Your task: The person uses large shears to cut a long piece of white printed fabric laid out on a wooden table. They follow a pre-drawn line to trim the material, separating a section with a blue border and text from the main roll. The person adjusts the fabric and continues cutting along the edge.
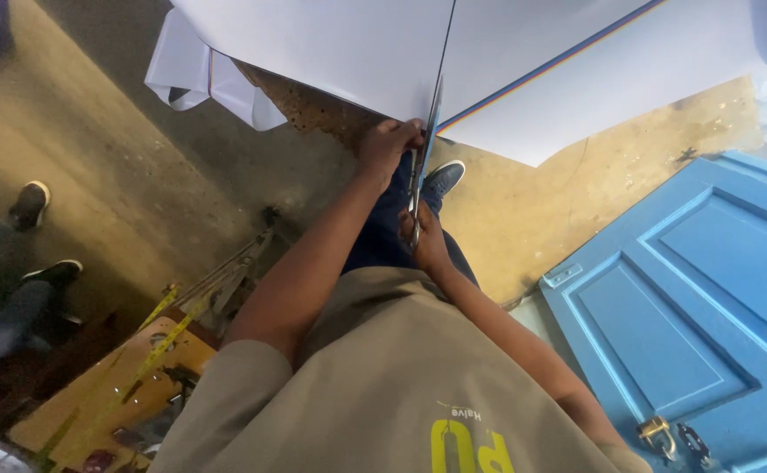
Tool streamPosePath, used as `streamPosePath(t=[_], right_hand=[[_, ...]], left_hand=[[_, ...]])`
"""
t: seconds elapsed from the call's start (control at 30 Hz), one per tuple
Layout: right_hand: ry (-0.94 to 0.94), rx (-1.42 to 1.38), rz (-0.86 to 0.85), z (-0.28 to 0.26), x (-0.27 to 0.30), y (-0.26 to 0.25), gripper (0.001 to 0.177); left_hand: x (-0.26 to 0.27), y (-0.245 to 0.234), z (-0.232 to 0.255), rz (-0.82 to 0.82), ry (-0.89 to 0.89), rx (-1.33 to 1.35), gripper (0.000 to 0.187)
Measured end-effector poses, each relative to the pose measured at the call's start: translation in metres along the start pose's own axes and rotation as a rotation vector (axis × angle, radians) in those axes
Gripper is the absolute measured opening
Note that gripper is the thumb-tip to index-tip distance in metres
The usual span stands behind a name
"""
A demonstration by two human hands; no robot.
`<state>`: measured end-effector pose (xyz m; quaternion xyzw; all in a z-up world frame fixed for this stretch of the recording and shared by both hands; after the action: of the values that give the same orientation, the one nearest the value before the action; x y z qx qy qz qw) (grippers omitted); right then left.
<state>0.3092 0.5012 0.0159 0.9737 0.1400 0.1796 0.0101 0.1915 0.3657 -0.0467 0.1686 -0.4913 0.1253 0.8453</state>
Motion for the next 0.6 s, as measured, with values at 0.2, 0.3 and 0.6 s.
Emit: streamPosePath(t=[0.2, 0.3, 0.6], right_hand=[[0.049, 0.023, 0.065, -0.018, 0.001, 0.004, 0.036], [0.086, 0.062, 0.076, -0.02, 0.005, 0.005, 0.036], [0.121, 0.169, 0.086, -0.006, 0.003, 0.007, 0.039]], left_hand=[[0.008, 0.004, 0.008, 0.018, -0.025, -0.033, 0.03], [-0.001, -0.003, 0.0, 0.057, -0.033, -0.142, 0.029], [-0.004, -0.01, 0.008, 0.0, -0.006, -0.262, 0.037]])
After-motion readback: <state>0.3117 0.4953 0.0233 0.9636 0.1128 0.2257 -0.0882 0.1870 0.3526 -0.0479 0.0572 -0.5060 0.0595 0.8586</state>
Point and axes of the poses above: each hand's wrist, its own x-axis away from the middle knuckle, its own y-axis out of the palm, z = x × y, the point moved 4 cm from there along -x, towards the middle knuckle, and after that the axes turned 12 degrees about -y, right-handed, at the moved point
